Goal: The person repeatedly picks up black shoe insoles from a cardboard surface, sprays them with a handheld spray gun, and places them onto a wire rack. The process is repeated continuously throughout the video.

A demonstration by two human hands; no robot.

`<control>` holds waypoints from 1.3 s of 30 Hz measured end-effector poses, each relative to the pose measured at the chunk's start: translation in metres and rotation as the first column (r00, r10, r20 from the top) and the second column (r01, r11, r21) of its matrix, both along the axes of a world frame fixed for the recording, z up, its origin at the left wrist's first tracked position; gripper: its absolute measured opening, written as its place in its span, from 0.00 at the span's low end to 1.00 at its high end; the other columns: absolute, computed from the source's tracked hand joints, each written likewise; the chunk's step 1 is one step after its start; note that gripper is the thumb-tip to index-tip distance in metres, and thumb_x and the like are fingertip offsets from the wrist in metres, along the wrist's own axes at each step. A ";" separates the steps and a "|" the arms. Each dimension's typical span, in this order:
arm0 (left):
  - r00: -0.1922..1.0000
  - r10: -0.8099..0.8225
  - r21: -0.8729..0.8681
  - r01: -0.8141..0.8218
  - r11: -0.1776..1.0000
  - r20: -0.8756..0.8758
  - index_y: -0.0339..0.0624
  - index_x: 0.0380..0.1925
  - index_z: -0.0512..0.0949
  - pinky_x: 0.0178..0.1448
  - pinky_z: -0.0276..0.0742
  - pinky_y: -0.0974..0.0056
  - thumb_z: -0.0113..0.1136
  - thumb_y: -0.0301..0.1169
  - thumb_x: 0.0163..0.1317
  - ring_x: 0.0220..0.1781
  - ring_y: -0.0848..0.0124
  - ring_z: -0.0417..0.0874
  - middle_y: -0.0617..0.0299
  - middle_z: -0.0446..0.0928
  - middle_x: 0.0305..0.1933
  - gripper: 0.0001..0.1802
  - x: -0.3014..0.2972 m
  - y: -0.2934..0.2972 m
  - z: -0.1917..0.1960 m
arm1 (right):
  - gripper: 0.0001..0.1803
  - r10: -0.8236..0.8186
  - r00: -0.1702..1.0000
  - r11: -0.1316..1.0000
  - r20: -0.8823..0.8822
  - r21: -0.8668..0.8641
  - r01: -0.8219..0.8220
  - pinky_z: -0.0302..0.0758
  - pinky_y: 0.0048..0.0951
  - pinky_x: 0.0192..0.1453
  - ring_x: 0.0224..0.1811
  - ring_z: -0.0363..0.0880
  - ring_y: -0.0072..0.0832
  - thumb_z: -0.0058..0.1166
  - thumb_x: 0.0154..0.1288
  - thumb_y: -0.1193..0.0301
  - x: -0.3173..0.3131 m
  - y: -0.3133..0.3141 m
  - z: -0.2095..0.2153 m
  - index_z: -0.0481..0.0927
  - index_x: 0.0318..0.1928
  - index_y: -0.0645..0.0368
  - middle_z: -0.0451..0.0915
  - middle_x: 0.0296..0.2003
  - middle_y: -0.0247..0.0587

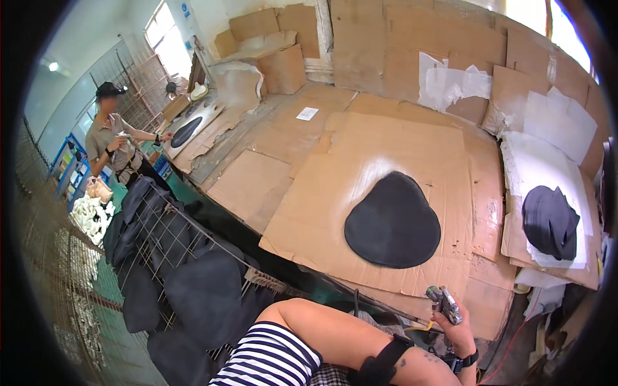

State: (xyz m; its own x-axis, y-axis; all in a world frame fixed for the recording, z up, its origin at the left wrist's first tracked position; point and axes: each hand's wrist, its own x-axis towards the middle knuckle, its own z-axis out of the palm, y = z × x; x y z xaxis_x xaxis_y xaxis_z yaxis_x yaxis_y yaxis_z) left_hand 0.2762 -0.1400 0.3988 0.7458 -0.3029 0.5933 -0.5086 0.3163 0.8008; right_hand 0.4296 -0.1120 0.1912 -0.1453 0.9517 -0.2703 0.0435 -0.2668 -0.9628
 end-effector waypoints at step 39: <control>-0.595 0.172 0.560 -0.801 -0.213 -0.785 0.37 0.43 0.77 0.28 0.71 0.71 0.56 0.28 0.57 0.26 0.75 0.78 0.61 0.79 0.33 0.13 -0.258 0.056 -0.367 | 0.24 -0.240 0.970 0.958 0.021 0.166 0.234 0.76 0.24 0.40 0.34 0.78 0.22 0.61 0.59 0.73 -0.023 -0.069 0.121 0.70 0.54 0.68 0.78 0.34 0.37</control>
State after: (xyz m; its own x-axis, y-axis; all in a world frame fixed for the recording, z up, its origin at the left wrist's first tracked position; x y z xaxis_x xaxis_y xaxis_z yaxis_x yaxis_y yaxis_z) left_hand 0.0181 -0.0844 0.0321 -0.2433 0.7638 -0.5978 -0.0076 0.6148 0.7886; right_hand 0.4066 -0.1808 0.3121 0.0975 0.9890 -0.1116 0.0378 -0.1158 -0.9926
